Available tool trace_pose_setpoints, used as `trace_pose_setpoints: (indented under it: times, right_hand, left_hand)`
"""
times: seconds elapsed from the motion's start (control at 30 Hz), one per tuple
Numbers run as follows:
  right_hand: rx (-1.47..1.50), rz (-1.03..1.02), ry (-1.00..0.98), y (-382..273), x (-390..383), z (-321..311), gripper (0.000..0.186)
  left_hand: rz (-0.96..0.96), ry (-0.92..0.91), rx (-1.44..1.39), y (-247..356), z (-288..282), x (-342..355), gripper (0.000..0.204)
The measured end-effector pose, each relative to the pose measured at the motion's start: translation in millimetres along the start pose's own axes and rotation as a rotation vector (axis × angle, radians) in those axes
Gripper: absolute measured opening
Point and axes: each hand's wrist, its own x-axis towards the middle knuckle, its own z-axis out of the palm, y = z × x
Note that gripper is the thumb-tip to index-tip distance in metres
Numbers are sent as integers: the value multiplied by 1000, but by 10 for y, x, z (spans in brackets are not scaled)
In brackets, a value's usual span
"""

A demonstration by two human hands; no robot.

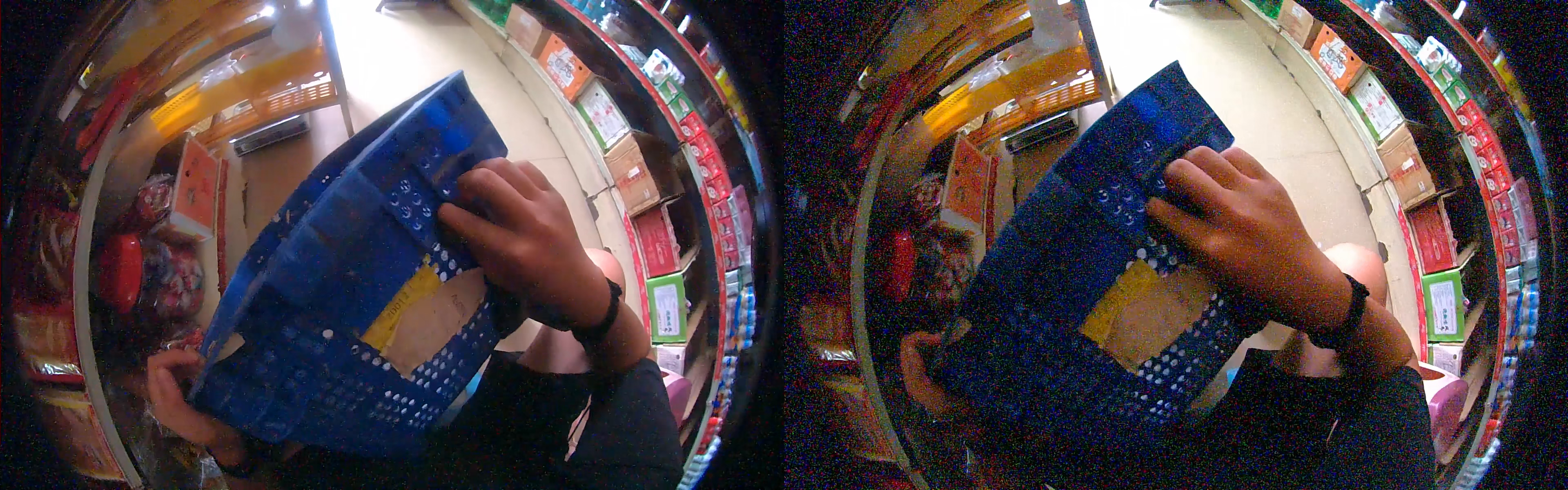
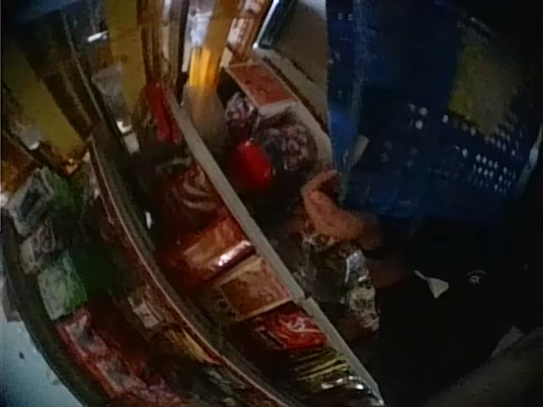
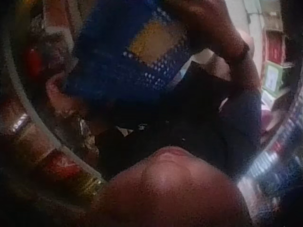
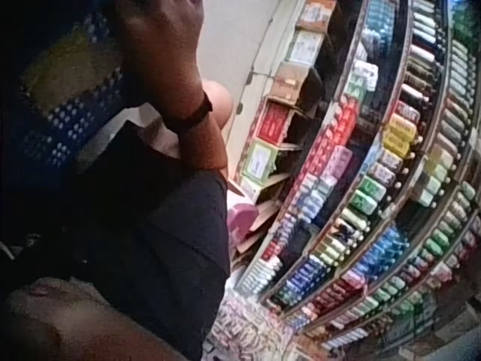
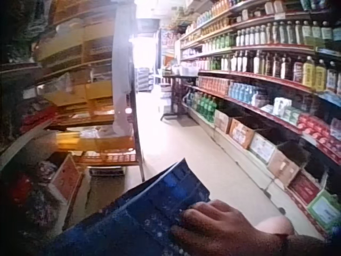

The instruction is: Repairing or cleaning a blue plastic basket in a grocery store.

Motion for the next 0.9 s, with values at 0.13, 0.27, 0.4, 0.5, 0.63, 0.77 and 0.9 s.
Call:
trace_pose_setpoints:
  times: [0.13, 0.27, 0.4, 0.5, 0.63, 0.77, 0.9]
  right_hand:
    - [-39, 42, -40, -52, -10, 50, 24]
    - [81, 87, -85, -10, -49, -20, 22]
    - [243, 171, 63, 166, -75, -92, 15]
    - [326, 372, 242, 297, -102, 4, 12]
    - [277, 420, 445, 488, -95, 51, 10]
    - [429, 556, 658, 712, -118, 124, 9]
    - [583, 682, 942, 860, -107, 19, 15]
  left_hand:
    - [-37, 57, -211, 6, 70, -15, 39]
    - [-30, 9, -255, -39, 93, -5, 39]
    - [28, 19, -144, -122, 27, 24, 39]
    - [-85, -13, -172, -43, 6, 35, 40]
    - [86, 28, -185, -214, 111, 11, 43]
    - [118, 26, -103, -152, 156, 18, 45]
    - [463, 116, 119, -360, 30, -4, 43]
